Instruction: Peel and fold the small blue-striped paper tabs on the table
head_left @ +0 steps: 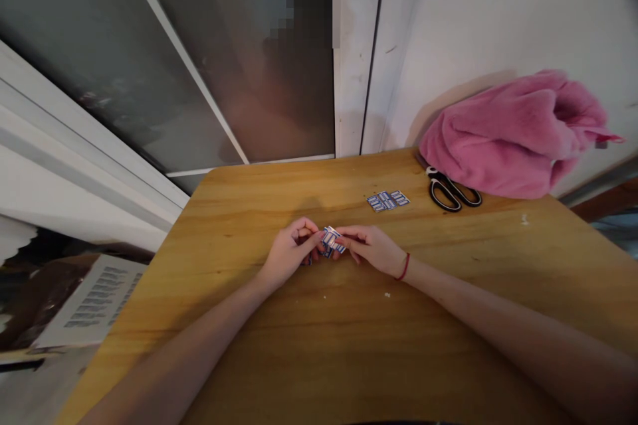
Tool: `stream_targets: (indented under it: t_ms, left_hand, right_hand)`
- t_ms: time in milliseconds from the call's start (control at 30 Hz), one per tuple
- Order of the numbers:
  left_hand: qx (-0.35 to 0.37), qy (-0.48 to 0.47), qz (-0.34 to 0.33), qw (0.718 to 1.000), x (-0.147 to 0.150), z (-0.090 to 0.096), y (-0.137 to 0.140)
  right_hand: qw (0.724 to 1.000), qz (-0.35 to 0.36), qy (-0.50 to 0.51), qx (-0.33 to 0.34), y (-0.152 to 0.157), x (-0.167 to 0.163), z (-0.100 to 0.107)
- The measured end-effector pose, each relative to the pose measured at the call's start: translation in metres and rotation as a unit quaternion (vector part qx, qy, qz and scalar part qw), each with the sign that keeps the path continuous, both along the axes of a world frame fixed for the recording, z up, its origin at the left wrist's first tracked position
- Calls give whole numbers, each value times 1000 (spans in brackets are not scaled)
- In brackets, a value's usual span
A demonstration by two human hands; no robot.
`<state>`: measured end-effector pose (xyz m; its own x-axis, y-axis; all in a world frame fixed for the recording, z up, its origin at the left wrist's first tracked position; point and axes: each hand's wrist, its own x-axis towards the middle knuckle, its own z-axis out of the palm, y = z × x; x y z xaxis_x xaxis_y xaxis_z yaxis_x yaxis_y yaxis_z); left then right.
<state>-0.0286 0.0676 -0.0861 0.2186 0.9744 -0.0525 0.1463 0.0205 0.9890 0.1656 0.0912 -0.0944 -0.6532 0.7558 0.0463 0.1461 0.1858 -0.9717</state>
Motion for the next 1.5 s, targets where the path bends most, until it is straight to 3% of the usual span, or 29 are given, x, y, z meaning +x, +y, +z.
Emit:
stream_targets:
  t_ms: [200, 333, 467, 600, 767, 900, 1500]
  left_hand:
    - [-2, 34, -3, 999, 1, 3, -1]
    - [43, 86, -6, 995, 2, 4, -3]
    - [109, 124, 57, 985, -2, 5, -2]
    - [168, 210, 109, 957, -9, 3, 6]
    - [224, 328, 35, 917, -13, -6, 14]
    - [231, 364, 5, 902, -13, -11, 14]
    - [216, 349, -40, 911, -14, -8, 14]
  right_hand:
    - [1000, 11, -5, -4, -1, 0, 1]
    - [1000, 14, -4, -5, 0, 0, 0]
    - [999, -25, 19, -26, 4, 1, -4]
    - [996, -71, 44, -39, 7, 1, -7]
    - [995, -82, 39, -46, 7, 1, -4]
    - [994, -85, 42, -48, 8, 0, -3]
    - [995, -78, 48, -47, 9, 1, -8]
